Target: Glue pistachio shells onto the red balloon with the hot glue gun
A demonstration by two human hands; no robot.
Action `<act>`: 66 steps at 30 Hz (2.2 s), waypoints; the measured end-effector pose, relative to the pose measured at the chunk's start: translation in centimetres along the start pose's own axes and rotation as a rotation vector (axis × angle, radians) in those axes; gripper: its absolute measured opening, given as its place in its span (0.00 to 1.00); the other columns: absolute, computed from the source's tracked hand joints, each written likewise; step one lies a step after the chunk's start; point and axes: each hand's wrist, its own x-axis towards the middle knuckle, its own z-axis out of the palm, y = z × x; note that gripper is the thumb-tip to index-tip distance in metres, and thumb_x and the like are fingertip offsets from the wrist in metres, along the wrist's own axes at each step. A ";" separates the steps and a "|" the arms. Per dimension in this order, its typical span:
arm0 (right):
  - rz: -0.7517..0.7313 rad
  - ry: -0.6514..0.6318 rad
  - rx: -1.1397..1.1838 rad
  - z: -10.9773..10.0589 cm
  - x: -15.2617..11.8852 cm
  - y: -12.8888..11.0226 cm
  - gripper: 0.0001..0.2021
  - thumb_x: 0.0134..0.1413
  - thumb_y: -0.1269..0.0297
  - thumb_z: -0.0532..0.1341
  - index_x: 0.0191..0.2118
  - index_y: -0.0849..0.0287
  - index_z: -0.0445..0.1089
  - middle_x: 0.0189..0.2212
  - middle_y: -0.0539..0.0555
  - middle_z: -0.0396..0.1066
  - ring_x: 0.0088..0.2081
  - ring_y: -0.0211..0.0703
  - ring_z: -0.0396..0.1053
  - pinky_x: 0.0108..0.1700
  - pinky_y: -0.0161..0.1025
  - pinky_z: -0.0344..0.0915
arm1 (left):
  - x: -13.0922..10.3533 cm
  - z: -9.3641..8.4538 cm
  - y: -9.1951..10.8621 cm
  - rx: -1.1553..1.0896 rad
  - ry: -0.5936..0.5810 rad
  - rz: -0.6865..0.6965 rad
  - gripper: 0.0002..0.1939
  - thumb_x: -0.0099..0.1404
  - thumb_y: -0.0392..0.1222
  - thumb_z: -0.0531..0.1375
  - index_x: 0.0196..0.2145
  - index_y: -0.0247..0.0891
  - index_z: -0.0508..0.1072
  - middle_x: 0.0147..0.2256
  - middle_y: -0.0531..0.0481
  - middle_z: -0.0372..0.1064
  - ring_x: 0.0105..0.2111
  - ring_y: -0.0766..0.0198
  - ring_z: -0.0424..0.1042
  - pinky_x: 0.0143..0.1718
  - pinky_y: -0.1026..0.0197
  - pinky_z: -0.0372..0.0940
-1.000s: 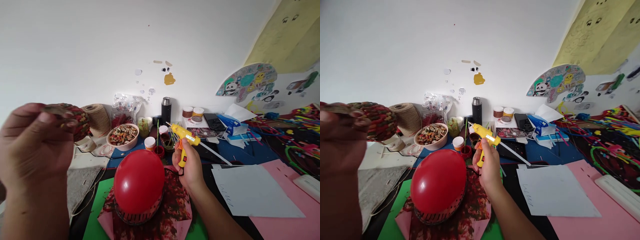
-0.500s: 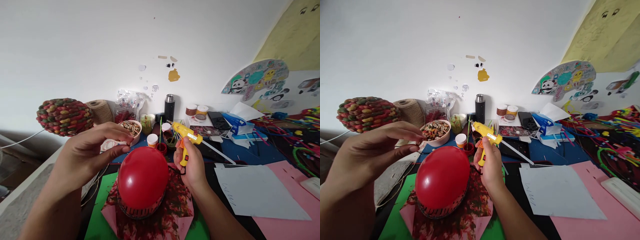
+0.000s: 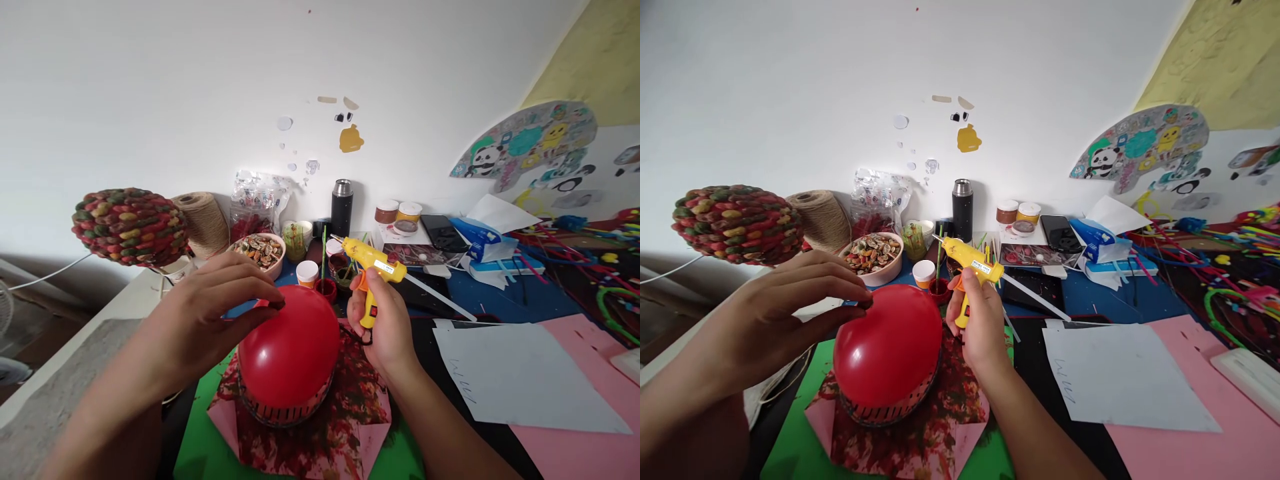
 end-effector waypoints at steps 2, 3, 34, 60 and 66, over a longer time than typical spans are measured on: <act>0.005 -0.002 -0.003 0.0 -0.1 0.0 0.27 0.61 0.34 0.73 0.34 0.57 0.74 0.15 0.43 0.63 0.14 0.32 0.54 0.13 0.28 0.43 | -0.1 0.4 -0.4 -0.002 -0.015 0.000 0.06 0.76 0.39 0.69 0.43 0.49 0.87 0.38 0.48 0.86 0.39 0.51 0.81 0.44 0.52 0.72; 0.006 -0.004 -0.006 0.0 -0.1 0.0 0.27 0.61 0.34 0.72 0.34 0.57 0.74 0.15 0.43 0.63 0.14 0.32 0.54 0.13 0.29 0.43 | -0.2 0.6 -0.5 -0.007 -0.029 -0.002 0.06 0.76 0.39 0.68 0.43 0.50 0.87 0.38 0.47 0.86 0.39 0.51 0.81 0.44 0.52 0.71; 0.006 -0.040 0.002 0.1 0.0 0.2 0.27 0.61 0.34 0.73 0.33 0.57 0.75 0.14 0.42 0.63 0.13 0.31 0.54 0.14 0.28 0.44 | -0.8 1.0 -1.2 -0.087 -0.171 -0.052 0.13 0.78 0.36 0.64 0.48 0.50 0.88 0.44 0.44 0.85 0.43 0.52 0.81 0.45 0.55 0.72; 0.007 -0.030 0.049 0.3 0.0 0.2 0.30 0.55 0.31 0.75 0.33 0.59 0.76 0.13 0.43 0.64 0.12 0.30 0.55 0.13 0.27 0.45 | -1.4 1.3 -1.6 -0.026 -0.161 -0.099 0.13 0.85 0.45 0.59 0.50 0.49 0.85 0.48 0.45 0.82 0.49 0.54 0.80 0.49 0.56 0.73; 0.012 -0.032 0.048 0.2 0.0 0.2 0.30 0.56 0.32 0.75 0.33 0.59 0.77 0.13 0.43 0.64 0.12 0.31 0.55 0.13 0.27 0.44 | -1.0 1.4 -1.5 -0.018 -0.183 -0.041 0.14 0.84 0.38 0.58 0.46 0.46 0.85 0.46 0.45 0.82 0.46 0.56 0.80 0.47 0.58 0.73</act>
